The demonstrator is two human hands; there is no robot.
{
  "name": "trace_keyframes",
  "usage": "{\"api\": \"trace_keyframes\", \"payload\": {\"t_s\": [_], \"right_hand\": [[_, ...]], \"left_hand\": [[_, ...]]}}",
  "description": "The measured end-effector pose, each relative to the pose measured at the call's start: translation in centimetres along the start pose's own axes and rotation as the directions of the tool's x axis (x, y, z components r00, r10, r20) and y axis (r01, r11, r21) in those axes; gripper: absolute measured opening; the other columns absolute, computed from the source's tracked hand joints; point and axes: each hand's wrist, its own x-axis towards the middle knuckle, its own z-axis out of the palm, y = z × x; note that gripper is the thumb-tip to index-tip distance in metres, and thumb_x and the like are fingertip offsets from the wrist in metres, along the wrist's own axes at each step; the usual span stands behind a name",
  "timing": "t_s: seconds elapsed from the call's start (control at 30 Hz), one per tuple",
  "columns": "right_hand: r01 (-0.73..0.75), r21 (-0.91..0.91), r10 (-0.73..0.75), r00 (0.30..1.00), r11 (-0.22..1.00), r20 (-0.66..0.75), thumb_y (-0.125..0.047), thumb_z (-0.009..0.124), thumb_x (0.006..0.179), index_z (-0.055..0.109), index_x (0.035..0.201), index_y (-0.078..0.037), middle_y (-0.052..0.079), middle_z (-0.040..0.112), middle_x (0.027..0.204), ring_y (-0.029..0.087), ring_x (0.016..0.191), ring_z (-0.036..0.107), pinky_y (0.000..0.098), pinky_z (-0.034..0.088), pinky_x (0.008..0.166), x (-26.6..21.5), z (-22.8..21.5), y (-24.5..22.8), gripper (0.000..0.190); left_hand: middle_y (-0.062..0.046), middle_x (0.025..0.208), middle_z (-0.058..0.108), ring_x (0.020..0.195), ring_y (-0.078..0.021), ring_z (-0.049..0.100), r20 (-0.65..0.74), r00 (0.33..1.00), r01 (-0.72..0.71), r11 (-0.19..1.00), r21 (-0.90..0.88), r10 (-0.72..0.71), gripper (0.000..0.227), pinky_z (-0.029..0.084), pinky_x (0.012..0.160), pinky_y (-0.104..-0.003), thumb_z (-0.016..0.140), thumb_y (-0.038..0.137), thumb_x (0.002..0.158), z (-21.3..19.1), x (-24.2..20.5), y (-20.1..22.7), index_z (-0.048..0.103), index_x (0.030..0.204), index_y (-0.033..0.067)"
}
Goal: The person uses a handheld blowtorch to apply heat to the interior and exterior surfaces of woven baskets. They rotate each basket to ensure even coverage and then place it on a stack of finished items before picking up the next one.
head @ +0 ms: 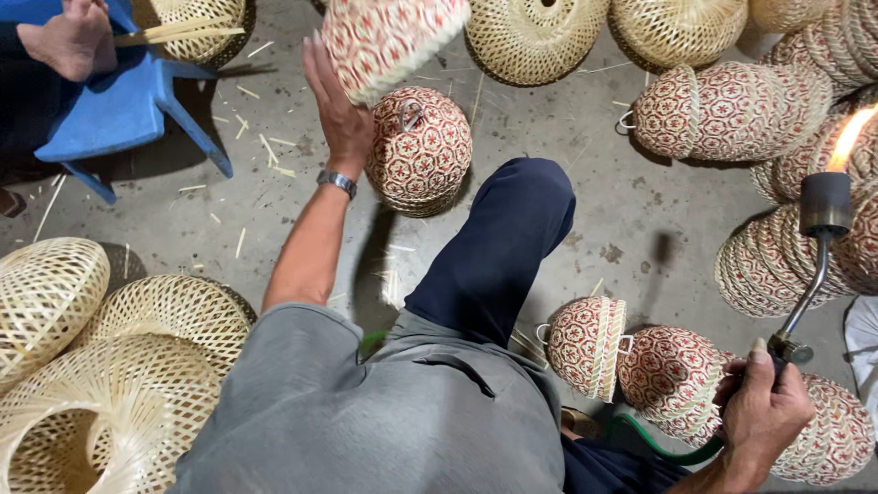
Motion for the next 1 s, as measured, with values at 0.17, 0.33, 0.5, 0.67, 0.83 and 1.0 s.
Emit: {"api": "trace_keyframes", "payload": {"t_s": [0.17, 0.33, 0.5, 0.67, 0.83, 1.0], "right_hand": [[-0.016, -0.029, 0.017, 1.0, 0.999, 0.021, -0.021, 0.063, 0.12, 0.062, 0.095, 0.003, 0.007, 0.062, 0.073, 0.01, 0.054, 0.056, 0.0277, 0.042, 0.05, -0.4, 0.2, -0.6, 0.035], [-0.035, -0.043, 0.037, 0.999, 0.998, 0.038, -0.021, 0.063, 0.121, 0.062, 0.092, 0.003, 0.007, 0.06, 0.07, 0.011, 0.053, 0.055, 0.0278, 0.041, 0.05, -0.4, 0.6, -0.7, 0.037], [-0.048, -0.107, 0.05, 0.999, 0.993, 0.016, -0.021, 0.063, 0.118, 0.064, 0.092, 0.003, 0.008, 0.061, 0.068, 0.012, 0.058, 0.057, 0.0277, 0.043, 0.048, -0.5, 1.1, -1.6, 0.035], [-0.058, -0.099, 0.06, 0.998, 0.993, 0.014, -0.022, 0.063, 0.118, 0.064, 0.093, 0.003, 0.008, 0.061, 0.068, 0.012, 0.057, 0.056, 0.028, 0.041, 0.047, -0.8, 0.8, -1.9, 0.036], [-0.052, -0.058, 0.053, 0.998, 0.997, 0.02, -0.023, 0.065, 0.117, 0.064, 0.093, 0.002, 0.006, 0.063, 0.071, 0.011, 0.058, 0.056, 0.0268, 0.042, 0.048, -0.6, 0.6, -1.7, 0.035], [-0.002, -0.101, 0.007, 0.999, 0.995, 0.046, -0.024, 0.065, 0.118, 0.065, 0.093, 0.004, 0.008, 0.062, 0.07, 0.011, 0.06, 0.056, 0.0269, 0.042, 0.051, -0.9, 0.7, -1.8, 0.038]], "left_hand": [[-0.023, 0.17, 0.006, 0.156, -0.0446, 0.022, 0.104, 0.988, -0.119, 0.991, 0.059, 0.112, 0.097, 0.049, 0.114, -0.042, 0.074, 0.001, 0.099, -2.3, -5.2, -0.7, 0.009, 0.167, 0.0204], [-0.02, 0.171, 0.013, 0.158, -0.044, 0.022, 0.269, 0.938, -0.281, 0.934, 0.221, 0.219, 0.091, 0.038, 0.127, -0.051, 0.063, -0.01, 0.097, -2.6, -8.7, -1.5, 0.017, 0.166, 0.0255], [-0.019, 0.168, 0.017, 0.156, -0.0454, 0.022, 0.406, 0.856, -0.41, 0.898, 0.16, 0.319, 0.092, 0.035, 0.129, -0.055, 0.068, -0.006, 0.095, -4.3, -10.4, 0.0, 0.022, 0.164, 0.0334], [-0.029, 0.165, 0.014, 0.151, -0.0551, 0.019, 0.662, 0.733, -0.254, 0.966, 0.056, 0.154, 0.106, 0.032, 0.123, -0.057, 0.075, 0.002, 0.072, -6.9, -11.3, 0.0, 0.022, 0.161, 0.0255], [-0.028, 0.172, 0.019, 0.161, -0.0492, 0.015, 0.532, 0.845, -0.051, 0.998, -0.032, 0.06, 0.096, 0.023, 0.133, -0.059, 0.072, 0.028, 0.092, -5.9, -10.4, 0.1, 0.016, 0.169, 0.0134], [-0.027, 0.169, 0.02, 0.158, -0.0442, 0.012, 0.485, 0.871, 0.039, 0.995, 0.093, -0.08, 0.107, 0.011, 0.125, -0.067, 0.074, 0.061, 0.096, 0.6, -5.5, 0.2, 0.013, 0.165, 0.0046]]}}
